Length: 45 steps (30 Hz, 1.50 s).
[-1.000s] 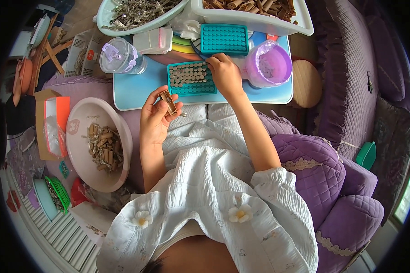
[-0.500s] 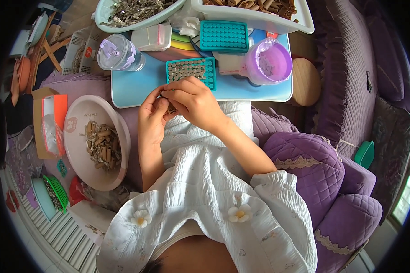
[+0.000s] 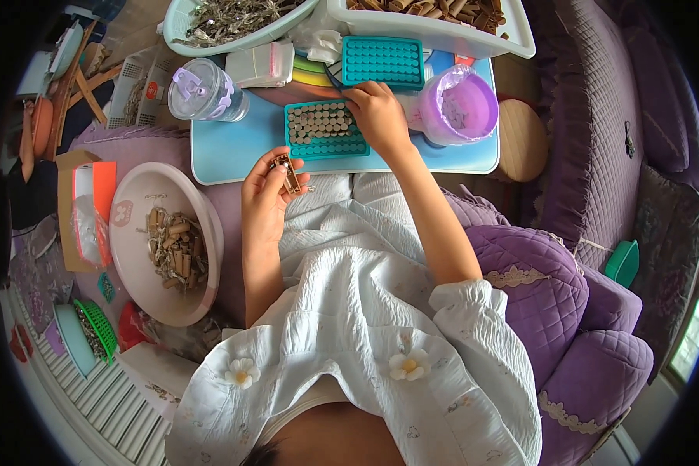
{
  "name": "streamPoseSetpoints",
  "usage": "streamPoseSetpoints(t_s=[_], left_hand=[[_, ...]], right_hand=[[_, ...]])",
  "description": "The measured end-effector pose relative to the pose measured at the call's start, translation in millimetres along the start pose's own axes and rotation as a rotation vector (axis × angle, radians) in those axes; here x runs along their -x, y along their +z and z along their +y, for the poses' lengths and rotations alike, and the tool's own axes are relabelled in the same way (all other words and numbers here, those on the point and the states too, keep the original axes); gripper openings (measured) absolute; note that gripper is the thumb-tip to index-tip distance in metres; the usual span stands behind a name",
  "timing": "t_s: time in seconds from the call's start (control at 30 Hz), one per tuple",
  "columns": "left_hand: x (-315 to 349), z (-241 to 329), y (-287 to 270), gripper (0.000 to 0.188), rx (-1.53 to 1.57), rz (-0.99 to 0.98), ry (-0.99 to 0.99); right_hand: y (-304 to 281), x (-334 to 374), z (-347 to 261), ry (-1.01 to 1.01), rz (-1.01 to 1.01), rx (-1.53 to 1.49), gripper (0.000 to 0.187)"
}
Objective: The person assembles small components by hand, placing metal discs into cylindrical tubes.
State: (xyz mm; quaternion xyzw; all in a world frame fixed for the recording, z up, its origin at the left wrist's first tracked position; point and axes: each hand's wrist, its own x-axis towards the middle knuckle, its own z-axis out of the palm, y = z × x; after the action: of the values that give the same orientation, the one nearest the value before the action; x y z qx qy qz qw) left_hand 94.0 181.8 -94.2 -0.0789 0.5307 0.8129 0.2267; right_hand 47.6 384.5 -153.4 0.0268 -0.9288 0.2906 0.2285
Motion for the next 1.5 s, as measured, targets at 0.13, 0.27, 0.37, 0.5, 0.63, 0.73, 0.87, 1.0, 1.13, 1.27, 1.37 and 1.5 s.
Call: streamPoseSetpoints(t_s=[0.13, 0.27, 0.37, 0.5, 0.63, 0.73, 0.87, 1.0, 1.13, 1.27, 1.37, 1.5], left_hand=[[2, 1, -1, 0.026, 0.007, -0.04, 0.011], [4, 2, 1, 0.028, -0.01, -0.033, -0.001], [6, 3, 3, 0.03, -0.026, -0.048, 0.011], [7, 4, 5, 0.034, -0.046, -0.093, 0.039], [8, -1, 6, 0.035, -0.114, -0.075, 0.053], [8, -3, 7, 0.03, -0.119, -0.018, 0.018], [8, -14, 5, 0.027, -0.16, 0.01, 0.038], [4, -19, 1, 0.024, -0.085, 0.072, -0.031], [2, -13, -5, 0.022, 0.03, 0.086, -0.04], [-1, -13, -12, 0.021, 0.042, 0.105, -0.013], [-1, -14, -11, 0.021, 0.053, 0.094, -0.027], [-2, -15, -8, 0.022, 0.029, 0.079, -0.041]], right_hand=[[1, -1, -2, -0.002, -0.083, 0.074, 0.007], [-8, -2, -17, -0.001, -0.027, 0.022, 0.004], [-26, 2, -52, 0.042, 0.035, -0.438, 0.008], [-43, 15, -90, -0.139, -0.053, -0.565, 0.009], [-42, 22, -91, -0.134, -0.129, -0.514, 0.015], [-37, 24, -86, -0.15, -0.198, -0.478, 0.015], [-31, 32, -84, -0.15, -0.25, -0.476, 0.017], [-30, 35, -81, -0.223, -0.235, -0.419, 0.021], [-28, 33, -68, -0.062, -0.153, -0.52, 0.025], [-23, 27, -33, 0.337, 0.031, -0.268, 0.014], [-14, 31, -23, 0.248, -0.035, -0.055, 0.014], [-8, 32, -25, 0.186, -0.045, 0.05, 0.016]])
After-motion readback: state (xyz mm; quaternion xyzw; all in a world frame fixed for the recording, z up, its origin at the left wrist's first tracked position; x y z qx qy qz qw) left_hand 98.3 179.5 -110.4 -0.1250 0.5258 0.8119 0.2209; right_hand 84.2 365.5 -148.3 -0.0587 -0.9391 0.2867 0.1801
